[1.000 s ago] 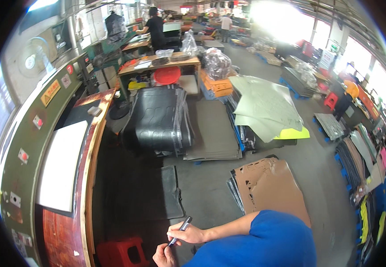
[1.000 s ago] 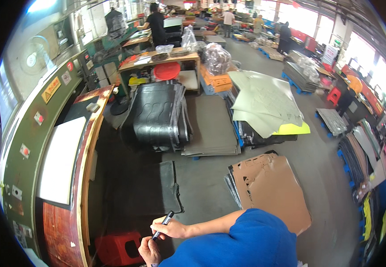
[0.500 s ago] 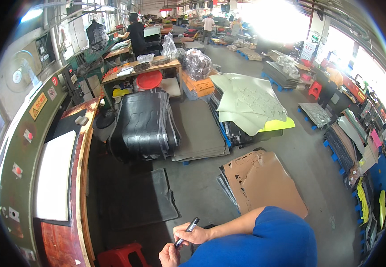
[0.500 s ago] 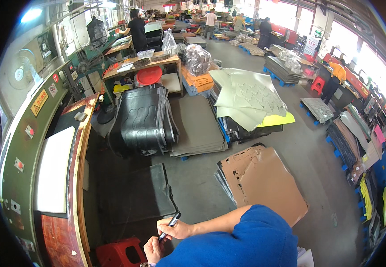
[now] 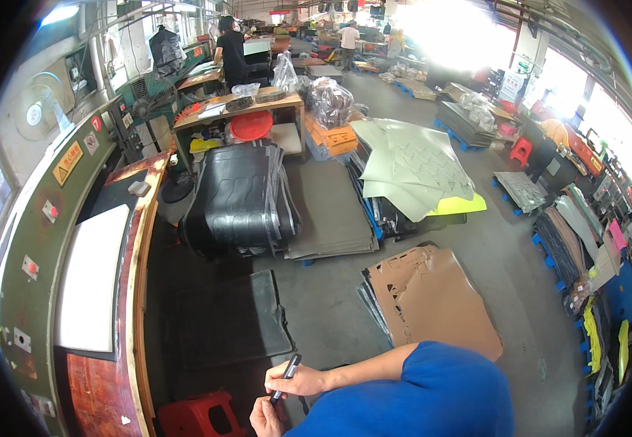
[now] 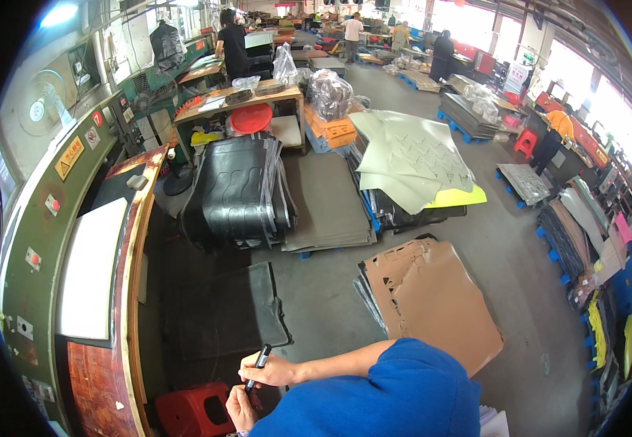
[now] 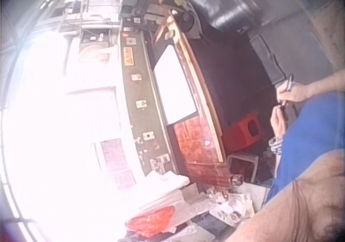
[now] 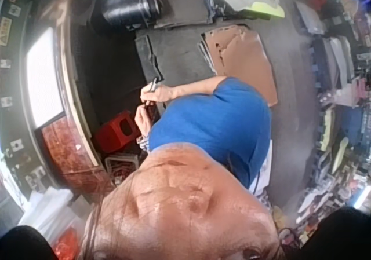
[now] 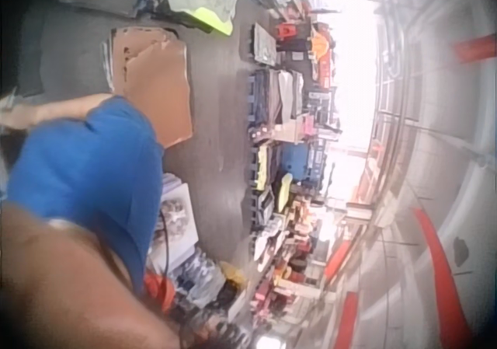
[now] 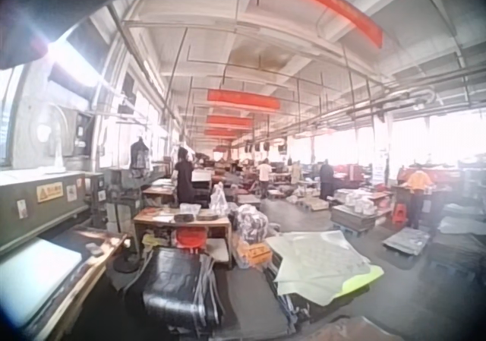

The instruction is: The person operates a die-cutting press to cut shapes from a brown sheet, then removes the cut pieces and places them into a clear plastic bag. They write on the bag with a marker and set it aside with other packaged items.

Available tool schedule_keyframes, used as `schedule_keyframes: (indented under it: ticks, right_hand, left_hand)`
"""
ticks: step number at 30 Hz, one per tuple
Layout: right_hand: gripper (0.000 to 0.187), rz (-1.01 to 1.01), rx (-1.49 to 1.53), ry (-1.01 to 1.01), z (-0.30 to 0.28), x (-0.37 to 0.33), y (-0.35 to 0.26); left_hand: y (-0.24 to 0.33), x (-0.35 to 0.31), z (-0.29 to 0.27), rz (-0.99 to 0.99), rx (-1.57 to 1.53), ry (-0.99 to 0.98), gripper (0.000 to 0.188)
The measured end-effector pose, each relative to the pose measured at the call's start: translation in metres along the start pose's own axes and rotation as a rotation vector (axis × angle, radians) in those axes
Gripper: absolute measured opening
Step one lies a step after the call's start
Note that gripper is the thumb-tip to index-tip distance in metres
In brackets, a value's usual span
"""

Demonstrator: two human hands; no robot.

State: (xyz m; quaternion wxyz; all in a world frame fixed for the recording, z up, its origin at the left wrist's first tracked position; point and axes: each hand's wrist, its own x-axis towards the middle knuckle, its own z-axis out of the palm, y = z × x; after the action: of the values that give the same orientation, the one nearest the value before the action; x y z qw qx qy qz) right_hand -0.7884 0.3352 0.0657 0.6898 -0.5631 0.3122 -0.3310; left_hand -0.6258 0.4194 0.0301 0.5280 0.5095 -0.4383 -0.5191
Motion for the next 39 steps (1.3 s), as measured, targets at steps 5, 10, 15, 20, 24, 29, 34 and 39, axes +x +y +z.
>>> schedule_keyframes:
  ticks: [5, 10, 15, 20, 24, 29, 34, 39]
  right_hand:
    - [0.026, 0.055, -0.029, -0.066, -0.002, -0.002, 0.001]
    - [0.022, 0.046, -0.023, -0.079, -0.003, -0.002, -0.002]
    - [0.019, 0.052, -0.105, -0.139, -0.005, 0.001, -0.011]
    - [0.028, -0.037, -0.179, -0.153, -0.001, -0.001, -0.012]
    - [0.031, 0.224, -0.023, -0.234, 0.011, 0.004, -0.006]
    - [0.02, 0.245, -0.04, -0.247, 0.026, 0.034, 0.002]
    - [0.016, 0.159, -0.14, -0.181, 0.032, 0.085, 0.001]
    - [0.014, -0.054, -0.273, -0.042, 0.012, 0.183, -0.011]
  left_hand:
    - [-0.01, 0.0, -0.007, -0.021, 0.077, -0.103, 0.04]
    - [-0.008, 0.007, -0.013, -0.075, 0.024, -0.167, 0.035]
    - [0.019, 0.006, -0.006, 0.014, 0.275, -0.211, 0.023]
    - [0.036, -0.005, -0.003, -0.185, 0.296, -0.076, 0.019]
    - [0.032, -0.026, -0.014, -0.12, 0.043, 0.133, 0.016]
    - [0.018, -0.05, -0.042, -0.093, -0.151, 0.382, 0.019]
    - [0.002, -0.061, -0.067, -0.057, -0.137, 0.611, 0.015]
    - [-0.001, -0.05, -0.078, -0.077, -0.111, 0.737, 0.013]
